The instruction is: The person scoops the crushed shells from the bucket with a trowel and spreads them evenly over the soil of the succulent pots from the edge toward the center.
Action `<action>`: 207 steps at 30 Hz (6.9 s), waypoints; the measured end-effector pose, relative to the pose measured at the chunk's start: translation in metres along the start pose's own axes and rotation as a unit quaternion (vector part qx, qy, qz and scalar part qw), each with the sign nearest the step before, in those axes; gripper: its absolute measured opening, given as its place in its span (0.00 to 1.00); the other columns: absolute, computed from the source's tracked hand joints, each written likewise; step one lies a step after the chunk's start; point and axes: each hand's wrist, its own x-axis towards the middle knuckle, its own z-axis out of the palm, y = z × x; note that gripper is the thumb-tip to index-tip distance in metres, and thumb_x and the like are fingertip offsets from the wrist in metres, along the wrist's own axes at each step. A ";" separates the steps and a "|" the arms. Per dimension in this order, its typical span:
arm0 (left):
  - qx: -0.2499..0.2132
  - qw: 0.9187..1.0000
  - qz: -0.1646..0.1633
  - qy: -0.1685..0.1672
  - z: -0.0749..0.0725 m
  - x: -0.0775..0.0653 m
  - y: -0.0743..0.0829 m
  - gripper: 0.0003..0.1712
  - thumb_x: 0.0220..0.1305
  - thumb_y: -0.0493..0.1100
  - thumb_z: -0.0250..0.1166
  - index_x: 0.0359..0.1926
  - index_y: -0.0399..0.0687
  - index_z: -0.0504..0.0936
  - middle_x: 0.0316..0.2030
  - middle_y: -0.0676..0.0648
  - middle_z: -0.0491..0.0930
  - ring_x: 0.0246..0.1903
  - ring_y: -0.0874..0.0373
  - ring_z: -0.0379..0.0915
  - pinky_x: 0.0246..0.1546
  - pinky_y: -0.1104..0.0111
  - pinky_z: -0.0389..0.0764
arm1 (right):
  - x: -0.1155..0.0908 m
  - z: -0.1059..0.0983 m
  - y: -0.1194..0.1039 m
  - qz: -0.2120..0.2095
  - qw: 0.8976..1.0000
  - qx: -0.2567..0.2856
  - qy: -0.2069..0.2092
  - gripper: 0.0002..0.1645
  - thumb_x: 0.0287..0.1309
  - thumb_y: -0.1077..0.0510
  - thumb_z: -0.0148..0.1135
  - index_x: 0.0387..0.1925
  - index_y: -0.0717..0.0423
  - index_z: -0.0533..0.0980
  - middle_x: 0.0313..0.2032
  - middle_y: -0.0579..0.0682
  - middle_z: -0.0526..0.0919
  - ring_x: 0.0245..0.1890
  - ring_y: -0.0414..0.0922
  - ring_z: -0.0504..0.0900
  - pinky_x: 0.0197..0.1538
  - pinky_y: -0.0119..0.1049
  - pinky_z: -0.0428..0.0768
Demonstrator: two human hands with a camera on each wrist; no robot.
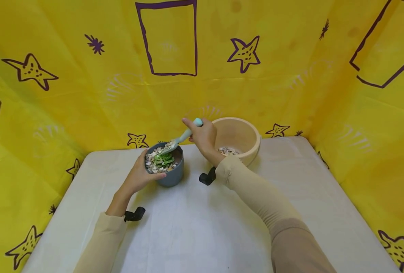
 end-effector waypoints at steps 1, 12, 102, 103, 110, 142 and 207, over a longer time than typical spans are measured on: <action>0.001 1.000 -0.002 0.000 0.000 0.000 0.000 0.77 0.38 0.72 0.75 0.78 0.51 0.38 0.74 0.36 0.52 0.72 0.39 0.52 0.67 0.40 0.61 | -0.001 0.001 0.002 -0.001 1.000 0.003 0.000 0.27 0.47 0.38 0.74 0.28 0.57 0.76 0.16 0.53 0.83 0.16 0.52 0.85 0.28 0.49 0.85; 0.004 1.000 0.004 0.009 0.002 0.000 0.000 0.76 0.38 0.72 0.75 0.77 0.47 0.40 0.73 0.35 0.52 0.72 0.39 0.52 0.67 0.40 0.61 | -0.004 0.005 0.004 -0.019 1.000 -0.012 -0.018 0.27 0.49 0.38 0.73 0.29 0.58 0.76 0.21 0.59 0.85 0.18 0.51 0.86 0.21 0.36 0.83; -0.009 0.999 -0.015 0.029 0.002 0.001 0.001 0.73 0.36 0.71 0.76 0.76 0.49 0.47 0.69 0.37 0.58 0.68 0.42 0.57 0.65 0.42 0.64 | -0.017 -0.001 0.003 -0.158 0.983 -0.089 -0.004 0.28 0.49 0.37 0.71 0.21 0.52 0.67 0.15 0.50 0.76 0.18 0.47 0.84 0.20 0.33 0.76; -0.007 0.999 -0.018 0.028 0.003 0.001 0.002 0.73 0.37 0.71 0.76 0.76 0.50 0.46 0.69 0.36 0.58 0.68 0.42 0.56 0.65 0.42 0.64 | -0.017 -0.001 0.003 -0.162 0.983 -0.089 -0.004 0.29 0.49 0.37 0.72 0.20 0.52 0.67 0.14 0.49 0.75 0.18 0.46 0.84 0.21 0.33 0.77; -0.013 1.000 -0.012 -0.003 0.001 0.004 0.001 0.76 0.41 0.66 0.77 0.78 0.50 0.36 0.75 0.35 0.47 0.73 0.40 0.46 0.69 0.41 0.57 | -0.017 -0.002 0.000 -0.199 0.974 -0.109 0.000 0.28 0.50 0.38 0.72 0.19 0.52 0.67 0.14 0.49 0.74 0.15 0.42 0.75 0.19 0.32 0.67; -0.015 0.998 -0.040 0.053 0.016 0.005 0.007 0.75 0.38 0.70 0.76 0.77 0.50 0.41 0.73 0.36 0.51 0.72 0.39 0.51 0.67 0.40 0.61 | -0.008 -0.026 -0.006 -0.205 0.977 -0.057 0.004 0.25 0.51 0.42 0.73 0.23 0.55 0.71 0.18 0.60 0.79 0.18 0.53 0.81 0.21 0.29 0.74; -0.013 0.985 0.126 0.113 0.011 0.032 0.064 0.56 0.47 0.56 0.78 0.71 0.40 0.61 0.72 0.38 0.53 0.74 0.43 0.44 0.70 0.41 0.54 | 0.025 -0.165 -0.020 -0.095 0.977 0.169 0.084 0.15 0.48 0.54 0.75 0.25 0.59 0.77 0.21 0.46 0.85 0.18 0.40 0.86 0.24 0.31 0.82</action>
